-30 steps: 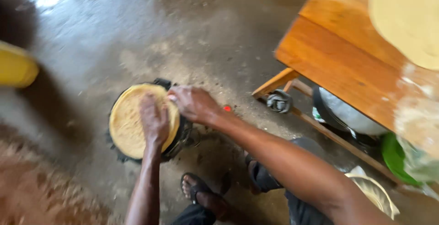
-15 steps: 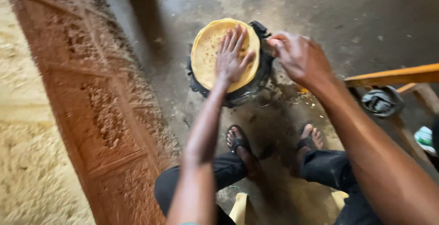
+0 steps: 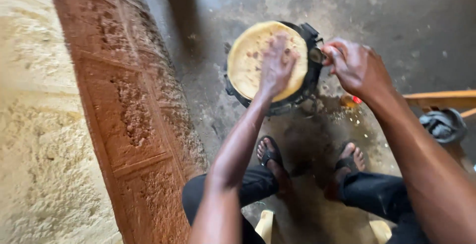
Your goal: Cooking flatbread on a griddle, flipping it by hand and applying oil with a spoon
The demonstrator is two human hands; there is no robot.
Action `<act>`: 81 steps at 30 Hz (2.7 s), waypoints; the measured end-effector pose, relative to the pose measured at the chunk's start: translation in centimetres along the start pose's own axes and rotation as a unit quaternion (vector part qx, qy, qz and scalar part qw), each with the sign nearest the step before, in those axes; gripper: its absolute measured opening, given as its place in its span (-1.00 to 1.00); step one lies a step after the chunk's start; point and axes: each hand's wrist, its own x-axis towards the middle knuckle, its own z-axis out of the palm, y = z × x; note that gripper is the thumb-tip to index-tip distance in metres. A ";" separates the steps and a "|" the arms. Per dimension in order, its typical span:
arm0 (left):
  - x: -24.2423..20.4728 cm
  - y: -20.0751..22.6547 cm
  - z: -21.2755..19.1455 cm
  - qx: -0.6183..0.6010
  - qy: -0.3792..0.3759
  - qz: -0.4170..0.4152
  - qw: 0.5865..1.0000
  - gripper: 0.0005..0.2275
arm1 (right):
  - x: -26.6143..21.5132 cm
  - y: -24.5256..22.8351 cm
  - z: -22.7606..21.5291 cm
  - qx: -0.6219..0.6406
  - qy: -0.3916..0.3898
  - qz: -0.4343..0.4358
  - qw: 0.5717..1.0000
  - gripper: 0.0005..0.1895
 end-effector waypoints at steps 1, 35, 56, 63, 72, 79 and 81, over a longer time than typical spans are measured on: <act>0.1 0.0 -1.7 0.003 0.007 0.001 1.000 -0.34 | 0.3 -0.3 -0.2 -0.001 0.001 -0.007 1.000 -0.62; -0.7 -3.8 -2.5 0.167 -0.085 0.134 0.973 -0.34 | 0.9 0.7 0.4 0.084 -0.001 0.000 0.996 -0.64; -0.7 1.7 0.6 0.133 0.062 -0.162 0.976 -0.31 | 4.5 7.5 4.3 0.354 -0.039 0.004 0.934 -0.64; 0.1 1.4 -5.0 -0.115 -0.088 -0.163 0.976 -0.16 | 5.1 8.4 4.7 0.386 -0.050 0.003 0.921 -0.68; -2.0 3.2 -10.4 -0.251 -0.061 -0.164 0.952 -0.31 | 6.7 9.7 6.7 0.394 -0.048 -0.013 0.918 -0.65; -1.9 4.9 -10.2 -0.305 -0.046 -0.193 0.932 -0.37 | 4.8 9.2 6.2 0.385 -0.025 -0.017 0.922 -0.67; -1.3 3.7 -10.0 -0.335 -0.027 -0.194 0.922 -0.31 | 6.3 11.1 6.7 0.388 -0.018 -0.014 0.921 -0.63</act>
